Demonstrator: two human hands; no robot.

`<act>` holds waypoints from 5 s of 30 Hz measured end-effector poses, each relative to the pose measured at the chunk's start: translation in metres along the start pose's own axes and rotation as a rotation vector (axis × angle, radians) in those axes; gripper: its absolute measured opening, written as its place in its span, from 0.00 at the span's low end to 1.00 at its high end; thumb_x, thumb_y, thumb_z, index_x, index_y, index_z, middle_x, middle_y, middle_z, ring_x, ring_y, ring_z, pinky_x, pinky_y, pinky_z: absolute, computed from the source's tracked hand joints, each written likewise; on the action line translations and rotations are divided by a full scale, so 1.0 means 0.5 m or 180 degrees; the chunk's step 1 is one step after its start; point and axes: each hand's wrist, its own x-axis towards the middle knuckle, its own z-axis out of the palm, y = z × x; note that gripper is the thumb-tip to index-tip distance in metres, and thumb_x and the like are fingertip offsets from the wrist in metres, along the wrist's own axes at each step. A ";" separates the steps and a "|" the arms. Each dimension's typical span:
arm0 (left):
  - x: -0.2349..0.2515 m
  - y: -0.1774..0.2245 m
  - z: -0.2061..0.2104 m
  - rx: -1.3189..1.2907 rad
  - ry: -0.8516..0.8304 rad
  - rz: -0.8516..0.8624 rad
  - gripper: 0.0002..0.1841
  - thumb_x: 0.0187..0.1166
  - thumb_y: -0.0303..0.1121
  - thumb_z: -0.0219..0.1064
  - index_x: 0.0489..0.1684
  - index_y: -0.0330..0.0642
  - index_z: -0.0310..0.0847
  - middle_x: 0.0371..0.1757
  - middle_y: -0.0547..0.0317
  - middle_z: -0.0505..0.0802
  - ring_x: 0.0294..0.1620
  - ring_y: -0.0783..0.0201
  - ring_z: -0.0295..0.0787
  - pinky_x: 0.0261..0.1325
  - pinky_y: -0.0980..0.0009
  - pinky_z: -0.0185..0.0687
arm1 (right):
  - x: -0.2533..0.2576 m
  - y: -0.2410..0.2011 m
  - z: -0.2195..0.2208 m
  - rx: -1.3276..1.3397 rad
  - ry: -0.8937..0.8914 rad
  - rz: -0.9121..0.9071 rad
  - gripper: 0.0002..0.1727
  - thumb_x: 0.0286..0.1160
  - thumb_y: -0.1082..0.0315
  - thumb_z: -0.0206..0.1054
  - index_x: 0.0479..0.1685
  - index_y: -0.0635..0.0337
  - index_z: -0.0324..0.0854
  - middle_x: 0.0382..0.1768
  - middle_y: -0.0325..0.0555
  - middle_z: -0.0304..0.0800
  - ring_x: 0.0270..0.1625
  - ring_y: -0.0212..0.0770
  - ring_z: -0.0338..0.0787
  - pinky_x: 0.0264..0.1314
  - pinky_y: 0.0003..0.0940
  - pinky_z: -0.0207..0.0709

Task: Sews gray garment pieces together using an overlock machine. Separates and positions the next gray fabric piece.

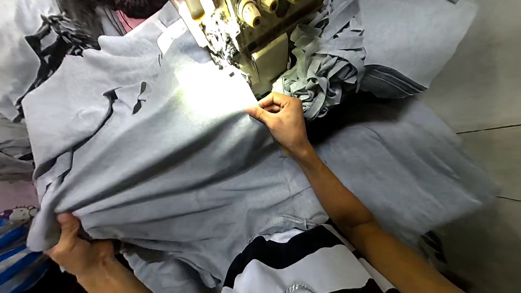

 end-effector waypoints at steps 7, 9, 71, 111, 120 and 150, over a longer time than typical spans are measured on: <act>-0.033 0.004 0.052 0.0458 0.0217 0.0002 0.25 0.88 0.34 0.58 0.80 0.33 0.60 0.63 0.62 0.86 0.63 0.75 0.85 0.72 0.72 0.79 | -0.018 0.019 0.005 -0.0100 0.0034 0.0014 0.10 0.72 0.62 0.79 0.35 0.56 0.84 0.20 0.41 0.86 0.16 0.35 0.81 0.14 0.27 0.72; -0.066 0.021 0.040 0.0966 -0.0293 -0.0342 0.31 0.85 0.41 0.63 0.79 0.30 0.58 0.64 0.64 0.85 0.63 0.80 0.83 0.72 0.76 0.79 | -0.032 0.023 -0.001 -0.0198 0.0070 0.0043 0.11 0.72 0.61 0.79 0.36 0.56 0.84 0.21 0.41 0.85 0.17 0.35 0.80 0.15 0.27 0.73; 0.010 0.030 0.055 0.1648 -0.0579 -0.0298 0.34 0.85 0.57 0.58 0.72 0.31 0.68 0.56 0.62 0.86 0.55 0.80 0.83 0.62 0.74 0.81 | 0.016 0.047 -0.009 -0.0174 -0.0116 -0.0460 0.08 0.80 0.62 0.73 0.40 0.58 0.88 0.25 0.40 0.88 0.19 0.31 0.82 0.19 0.25 0.77; -0.012 0.016 0.071 0.0278 0.0343 -0.0004 0.20 0.88 0.37 0.61 0.74 0.38 0.71 0.60 0.60 0.91 0.63 0.67 0.88 0.73 0.64 0.82 | -0.047 0.100 -0.023 -0.0023 0.0050 -0.0050 0.07 0.73 0.64 0.79 0.41 0.58 0.92 0.27 0.36 0.93 0.24 0.26 0.87 0.27 0.23 0.83; 0.070 0.032 0.085 0.0233 0.0397 0.0131 0.21 0.88 0.40 0.62 0.74 0.39 0.72 0.60 0.59 0.91 0.63 0.65 0.89 0.73 0.62 0.82 | -0.024 0.069 -0.009 -0.0234 0.0109 -0.0241 0.07 0.76 0.63 0.76 0.38 0.57 0.91 0.23 0.36 0.90 0.19 0.25 0.81 0.20 0.21 0.75; -0.083 -0.020 -0.046 0.1191 0.0026 0.0095 0.20 0.89 0.31 0.56 0.71 0.25 0.70 0.61 0.56 0.86 0.61 0.75 0.83 0.72 0.72 0.77 | -0.070 0.090 -0.086 -0.0772 -0.0579 -0.0379 0.09 0.82 0.67 0.69 0.32 0.57 0.86 0.29 0.38 0.86 0.30 0.28 0.82 0.33 0.25 0.75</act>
